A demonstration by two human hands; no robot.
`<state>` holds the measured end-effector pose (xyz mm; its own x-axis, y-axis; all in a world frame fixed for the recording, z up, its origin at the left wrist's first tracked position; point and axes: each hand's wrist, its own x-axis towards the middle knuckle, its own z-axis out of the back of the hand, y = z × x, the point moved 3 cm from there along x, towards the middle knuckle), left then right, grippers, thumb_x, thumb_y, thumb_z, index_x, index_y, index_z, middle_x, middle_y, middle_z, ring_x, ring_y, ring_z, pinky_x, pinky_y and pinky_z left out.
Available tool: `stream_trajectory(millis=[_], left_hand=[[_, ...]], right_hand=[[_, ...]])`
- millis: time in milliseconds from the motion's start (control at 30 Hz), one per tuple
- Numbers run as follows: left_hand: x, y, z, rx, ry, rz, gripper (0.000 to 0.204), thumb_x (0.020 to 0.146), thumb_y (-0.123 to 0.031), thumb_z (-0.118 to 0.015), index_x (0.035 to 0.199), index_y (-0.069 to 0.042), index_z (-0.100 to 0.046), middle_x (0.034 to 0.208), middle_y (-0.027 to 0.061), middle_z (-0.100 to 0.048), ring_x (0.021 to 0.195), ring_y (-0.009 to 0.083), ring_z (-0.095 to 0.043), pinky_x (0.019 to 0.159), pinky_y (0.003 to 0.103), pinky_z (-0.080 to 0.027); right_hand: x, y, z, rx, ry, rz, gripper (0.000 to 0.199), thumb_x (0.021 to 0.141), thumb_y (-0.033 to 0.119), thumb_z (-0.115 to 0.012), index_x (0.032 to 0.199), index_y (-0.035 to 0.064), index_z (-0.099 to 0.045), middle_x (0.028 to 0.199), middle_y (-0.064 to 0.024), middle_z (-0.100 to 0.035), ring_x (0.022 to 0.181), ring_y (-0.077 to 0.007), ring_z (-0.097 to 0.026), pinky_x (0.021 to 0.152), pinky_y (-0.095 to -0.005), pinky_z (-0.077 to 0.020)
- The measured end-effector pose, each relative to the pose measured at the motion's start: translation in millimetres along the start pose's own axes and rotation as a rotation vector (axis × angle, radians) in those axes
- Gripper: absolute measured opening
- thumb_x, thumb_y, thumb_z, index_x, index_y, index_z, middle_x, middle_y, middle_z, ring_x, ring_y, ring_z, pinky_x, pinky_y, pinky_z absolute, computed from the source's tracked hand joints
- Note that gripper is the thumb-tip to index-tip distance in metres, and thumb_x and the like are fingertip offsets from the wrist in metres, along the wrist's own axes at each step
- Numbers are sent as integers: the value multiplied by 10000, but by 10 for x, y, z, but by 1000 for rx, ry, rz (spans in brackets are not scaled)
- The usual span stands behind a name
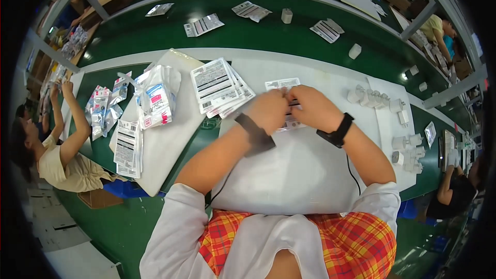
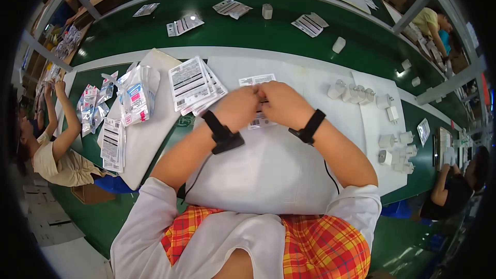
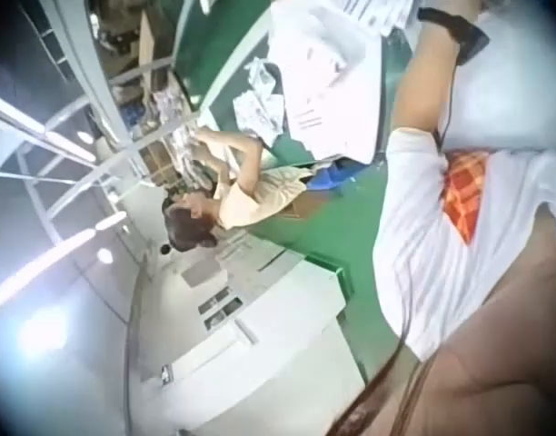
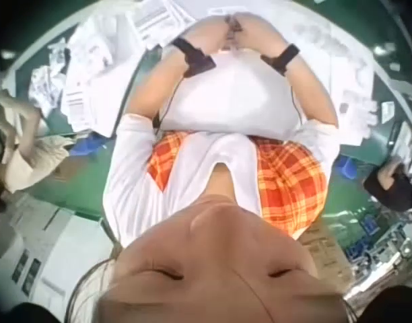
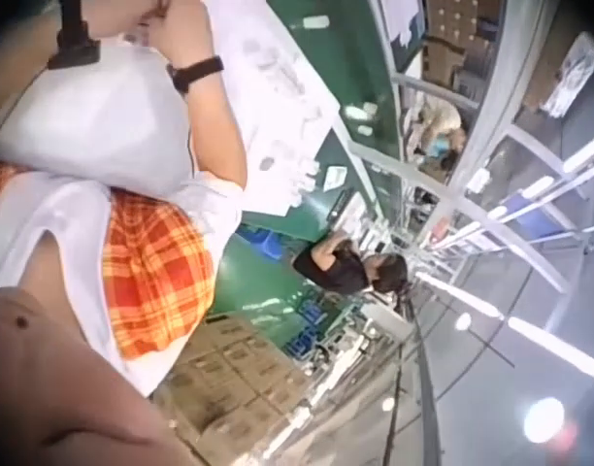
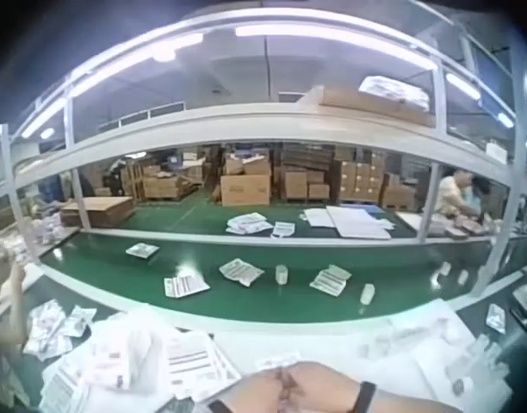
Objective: Packaging small electronic components into labeled plastic bags at a workstation.
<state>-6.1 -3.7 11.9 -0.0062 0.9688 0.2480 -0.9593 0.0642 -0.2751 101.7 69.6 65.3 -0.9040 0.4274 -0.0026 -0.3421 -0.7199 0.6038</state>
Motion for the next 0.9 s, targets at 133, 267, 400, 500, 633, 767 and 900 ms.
stream_trajectory(millis=[133,267,400,500,633,767,900], left_hand=[[179,339,184,-357,421,19,384,872,-145,-572,1243,-46,-578,1287,131,-575,1141,266,-567,929,393,-477],[181,393,179,-445,413,130,384,898,-202,-569,1264,-86,-585,1349,130,-540,1191,262,-542,1000,430,-432],[90,256,158,-4,410,-60,439,916,-258,-565,1331,-116,-532,1416,125,-476,1265,260,-488,1083,495,-337],[-130,267,138,12,143,-154,482,872,-274,-596,1319,-113,-520,1428,118,-455,1284,262,-463,1131,547,-226],[-158,281,107,40,171,-251,600,850,-346,-628,1378,-110,-465,1463,147,-405,1354,276,-385,1129,531,-223],[-80,271,276,-8,295,-198,578,830,-311,-650,1341,-97,-486,1424,195,-425,1310,312,-432,1109,532,-268],[145,75,333,-7,374,-154,486,779,-230,-660,1223,-56,-562,1274,217,-512,1150,343,-528,1048,501,-344]], right_hand=[[-39,-135,-299,-133,-114,55,186,725,87,-596,900,24,-600,1053,-169,-596,978,-363,-541,845,-420,-458],[-34,-97,-374,-233,69,181,305,708,100,-611,1002,27,-576,1046,-175,-577,1015,-364,-517,856,-409,-449],[-277,-119,-324,-124,269,223,459,699,122,-637,1141,28,-559,1035,-175,-565,1047,-353,-506,886,-380,-442],[-788,65,-284,-251,131,280,536,717,158,-660,1233,52,-557,1121,-166,-569,1113,-348,-493,916,-367,-431],[-977,31,80,-353,208,477,503,753,219,-682,1219,52,-593,1127,-154,-602,1089,-319,-542,914,-376,-435],[506,-132,769,112,395,10,347,883,206,-627,1196,58,-602,1022,-129,-649,1018,-187,-615,870,-303,-488],[2309,-1000,1025,209,-107,-8,522,822,184,-664,1300,31,-520,1206,-117,-615,1102,-225,-591,934,-314,-469]])
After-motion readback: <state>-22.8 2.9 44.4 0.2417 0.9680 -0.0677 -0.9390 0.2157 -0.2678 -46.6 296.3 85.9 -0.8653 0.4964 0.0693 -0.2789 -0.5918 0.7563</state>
